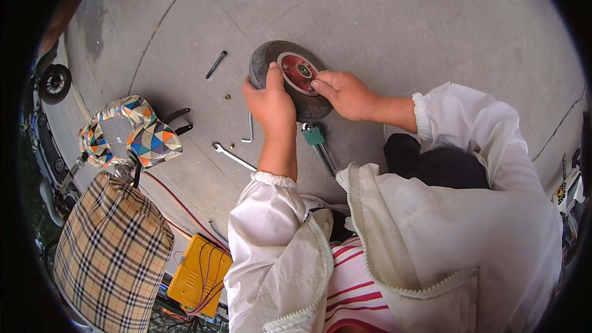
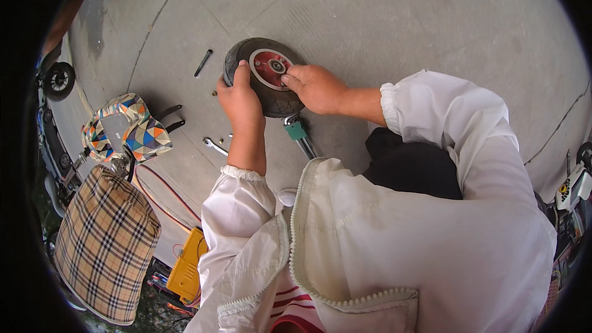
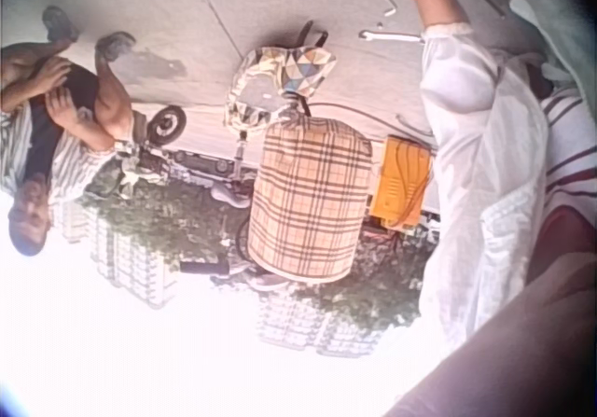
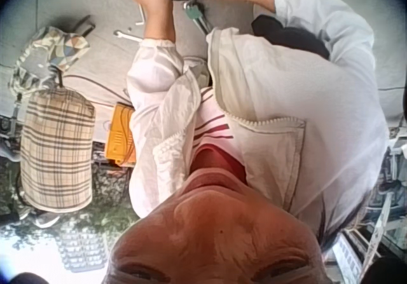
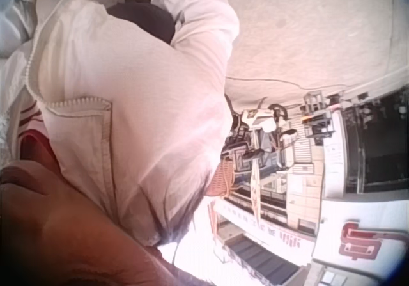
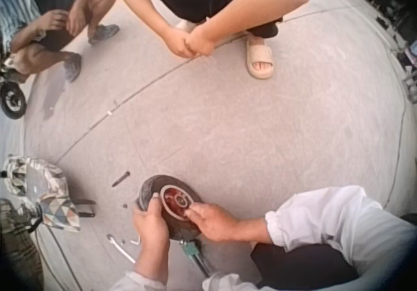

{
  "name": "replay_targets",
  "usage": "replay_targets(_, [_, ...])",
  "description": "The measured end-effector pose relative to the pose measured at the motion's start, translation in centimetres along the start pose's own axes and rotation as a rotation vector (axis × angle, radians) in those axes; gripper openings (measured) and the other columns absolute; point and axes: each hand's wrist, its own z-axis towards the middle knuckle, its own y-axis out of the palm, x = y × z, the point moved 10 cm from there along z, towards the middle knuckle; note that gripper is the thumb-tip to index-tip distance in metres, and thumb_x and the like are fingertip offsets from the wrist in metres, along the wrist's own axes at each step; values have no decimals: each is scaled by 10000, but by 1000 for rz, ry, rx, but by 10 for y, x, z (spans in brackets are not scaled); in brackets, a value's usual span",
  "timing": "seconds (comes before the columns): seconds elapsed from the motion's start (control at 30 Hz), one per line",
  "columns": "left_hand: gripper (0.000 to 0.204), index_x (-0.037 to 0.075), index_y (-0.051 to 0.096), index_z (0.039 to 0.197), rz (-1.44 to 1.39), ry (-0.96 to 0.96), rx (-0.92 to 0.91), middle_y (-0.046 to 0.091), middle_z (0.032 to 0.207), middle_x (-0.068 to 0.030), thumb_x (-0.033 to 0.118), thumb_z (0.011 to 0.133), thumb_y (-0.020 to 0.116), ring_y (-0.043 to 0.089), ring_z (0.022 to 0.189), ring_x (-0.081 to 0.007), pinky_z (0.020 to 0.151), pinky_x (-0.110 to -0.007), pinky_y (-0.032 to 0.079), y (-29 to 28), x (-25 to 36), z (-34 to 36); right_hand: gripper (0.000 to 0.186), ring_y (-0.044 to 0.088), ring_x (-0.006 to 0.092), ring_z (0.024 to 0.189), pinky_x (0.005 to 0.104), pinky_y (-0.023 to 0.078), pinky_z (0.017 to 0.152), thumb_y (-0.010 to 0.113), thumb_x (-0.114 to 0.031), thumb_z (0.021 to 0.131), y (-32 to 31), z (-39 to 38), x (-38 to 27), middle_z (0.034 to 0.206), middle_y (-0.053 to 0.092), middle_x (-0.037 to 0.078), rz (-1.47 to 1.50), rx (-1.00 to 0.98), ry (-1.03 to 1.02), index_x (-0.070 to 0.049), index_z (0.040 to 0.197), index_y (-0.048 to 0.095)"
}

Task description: The person uses a wrench and an Allen key to loosen and remove bolts from a scooter wheel, then removes the wheel and continues to disassemble the hub components on the floor.

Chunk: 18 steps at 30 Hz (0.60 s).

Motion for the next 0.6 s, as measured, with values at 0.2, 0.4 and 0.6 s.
replay_targets(0.2, [663,-180,463,1232,-31,19,12,624,1129,-246,329,867,679,612,1018,-270,917,-338,465,-2,-3,1,280,569,454,828,489,449,741,484,-250,1007,-2,6,5,870,620,242,-11,-13,-136,8,948,578])
replay_targets(0.4, [682,-192,459,1236,-3,9,42,624,1129,-248,323,855,692,611,1021,-266,910,-334,467,-6,-5,2,298,572,458,829,510,440,729,475,-267,1008,-1,5,-4,857,611,243,-122,-24,-123,3,929,573])
replay_targets(0.6, [616,-170,471,1230,-153,-183,1,627,1119,-227,282,865,679,626,1013,-262,868,-344,507,0,-6,20,233,567,405,821,457,449,719,497,-244,1011,-4,12,-12,892,597,192,-283,26,-235,-21,1013,565])
